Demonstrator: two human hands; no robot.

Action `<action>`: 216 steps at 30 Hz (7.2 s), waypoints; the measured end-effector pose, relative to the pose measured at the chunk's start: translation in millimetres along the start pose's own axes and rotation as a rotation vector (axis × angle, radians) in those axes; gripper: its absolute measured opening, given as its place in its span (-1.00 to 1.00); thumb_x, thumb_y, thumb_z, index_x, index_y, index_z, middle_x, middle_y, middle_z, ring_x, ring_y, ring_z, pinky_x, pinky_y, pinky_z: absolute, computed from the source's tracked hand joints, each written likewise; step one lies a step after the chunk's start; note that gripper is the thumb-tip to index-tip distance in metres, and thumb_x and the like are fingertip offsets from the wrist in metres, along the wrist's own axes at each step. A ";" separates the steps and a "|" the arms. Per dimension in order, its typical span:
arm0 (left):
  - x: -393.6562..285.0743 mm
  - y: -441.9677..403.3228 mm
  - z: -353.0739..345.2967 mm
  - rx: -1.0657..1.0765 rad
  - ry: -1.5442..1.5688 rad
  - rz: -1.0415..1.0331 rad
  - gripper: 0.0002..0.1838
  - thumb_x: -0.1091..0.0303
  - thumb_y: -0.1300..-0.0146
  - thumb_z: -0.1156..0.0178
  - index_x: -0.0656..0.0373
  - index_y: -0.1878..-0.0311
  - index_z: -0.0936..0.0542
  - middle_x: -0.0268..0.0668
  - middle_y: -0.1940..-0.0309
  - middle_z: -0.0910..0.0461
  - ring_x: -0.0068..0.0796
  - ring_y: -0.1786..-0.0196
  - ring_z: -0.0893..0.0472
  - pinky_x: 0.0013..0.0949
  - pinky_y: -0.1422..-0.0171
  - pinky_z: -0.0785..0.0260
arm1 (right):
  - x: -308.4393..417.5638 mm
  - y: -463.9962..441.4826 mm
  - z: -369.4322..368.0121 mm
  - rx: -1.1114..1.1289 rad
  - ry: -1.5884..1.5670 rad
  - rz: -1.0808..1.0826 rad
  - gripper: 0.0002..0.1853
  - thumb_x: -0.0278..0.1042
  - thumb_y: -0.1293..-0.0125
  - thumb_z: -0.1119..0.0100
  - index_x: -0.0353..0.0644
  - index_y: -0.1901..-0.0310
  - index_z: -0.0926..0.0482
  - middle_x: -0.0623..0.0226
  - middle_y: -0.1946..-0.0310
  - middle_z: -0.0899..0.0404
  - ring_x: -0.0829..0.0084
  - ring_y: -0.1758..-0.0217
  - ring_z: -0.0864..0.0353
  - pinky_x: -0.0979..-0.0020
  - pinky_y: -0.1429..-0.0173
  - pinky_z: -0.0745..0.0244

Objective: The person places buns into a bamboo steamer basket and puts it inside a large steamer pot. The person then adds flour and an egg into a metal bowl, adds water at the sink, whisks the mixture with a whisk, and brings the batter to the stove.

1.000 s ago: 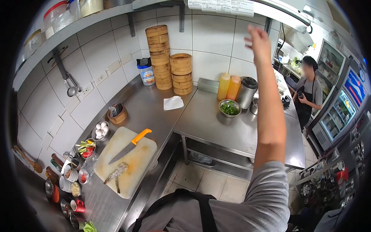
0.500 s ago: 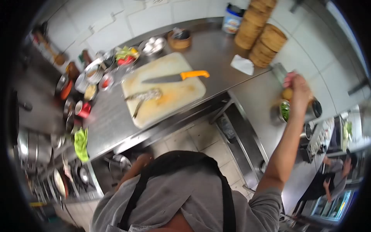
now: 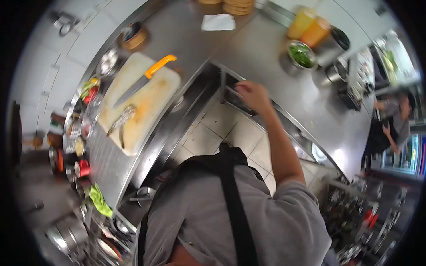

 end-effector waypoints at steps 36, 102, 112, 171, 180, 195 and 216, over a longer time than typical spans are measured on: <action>-40.7 151.7 383.2 -1.197 -0.265 -0.244 -0.73 0.12 0.05 -0.30 0.08 0.34 -0.67 -0.29 0.38 -0.62 -0.26 0.11 -0.61 0.11 -0.39 -0.22 | 362.1 175.9 -429.2 0.568 0.178 1.138 -0.54 -0.46 -0.17 -0.40 -0.31 -0.12 -0.54 0.11 0.05 -0.66 0.32 -0.03 -0.62 0.33 -0.13 -0.50; 552.1 284.3 637.9 -1.534 0.833 0.706 -0.61 0.31 0.07 -0.35 0.21 0.09 -0.73 -0.04 0.06 -0.71 -0.11 -0.07 -0.69 -0.23 -0.15 -0.53 | 390.5 242.4 -569.1 0.830 0.421 0.934 -0.69 -0.54 0.03 -0.22 -0.33 0.16 -0.57 0.10 0.34 -0.63 0.23 0.25 -0.67 0.32 0.09 -0.54; 427.0 483.5 459.2 -1.805 0.486 0.502 -0.73 0.22 -0.04 -0.26 0.28 0.37 -0.59 -0.18 0.51 -0.60 -0.38 0.44 -0.56 -0.28 0.32 -0.41 | 459.0 313.1 -596.4 0.967 0.242 1.052 -0.67 -0.59 0.02 -0.19 -0.33 0.12 -0.57 0.09 0.28 -0.64 0.16 0.21 -0.66 0.29 0.04 -0.54; 4.3 60.6 -163.3 -0.057 0.310 -0.113 -0.31 -0.09 -0.26 -0.31 0.26 -0.26 -0.50 0.02 -0.17 -0.56 -0.08 -0.28 -0.49 -0.17 -0.36 -0.32 | -165.7 294.4 -134.7 0.755 0.696 0.057 -0.66 -0.21 -0.20 -0.17 -0.09 0.00 -0.61 0.05 0.19 -0.68 0.00 0.05 -0.66 0.01 -0.01 -0.53; -2.2 86.7 -182.4 0.563 0.319 0.460 -0.19 -0.39 -0.24 -0.13 0.30 -0.06 -0.66 -0.06 0.13 -0.70 -0.07 0.17 -0.71 -0.03 0.11 -0.61 | -242.6 336.9 -33.0 0.536 0.623 -0.195 -0.59 -0.18 -0.23 -0.27 -0.11 -0.09 -0.60 0.13 0.08 -0.70 0.08 -0.01 -0.66 0.16 -0.10 -0.54; -73.7 184.9 169.3 -1.129 0.508 -0.158 -0.85 0.30 -0.28 -0.27 0.15 0.19 -0.71 -0.15 0.43 -0.69 -0.35 0.42 -0.66 -0.29 0.28 -0.51 | -195.9 223.7 -130.4 0.862 0.793 0.137 -0.66 -0.11 -0.17 -0.29 -0.05 0.06 -0.69 0.21 0.28 -0.73 0.10 0.16 -0.72 0.14 0.06 -0.58; 391.0 288.0 442.3 -1.295 -0.189 0.411 -0.76 0.20 -0.15 -0.20 0.20 0.30 -0.62 0.05 0.37 -0.65 0.15 0.23 -0.63 0.08 0.08 -0.47 | 80.6 152.2 -343.5 0.748 0.934 0.377 -0.68 0.03 -0.25 -0.26 0.04 0.10 -0.70 0.25 0.19 -0.74 0.11 0.06 -0.70 0.16 -0.03 -0.58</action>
Point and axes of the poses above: each hand's wrist, its own y-axis away from the middle knuckle, its own z-axis out of the back of the hand, x = y × z, the point moved 8 cm from there along -y, towards the middle knuckle
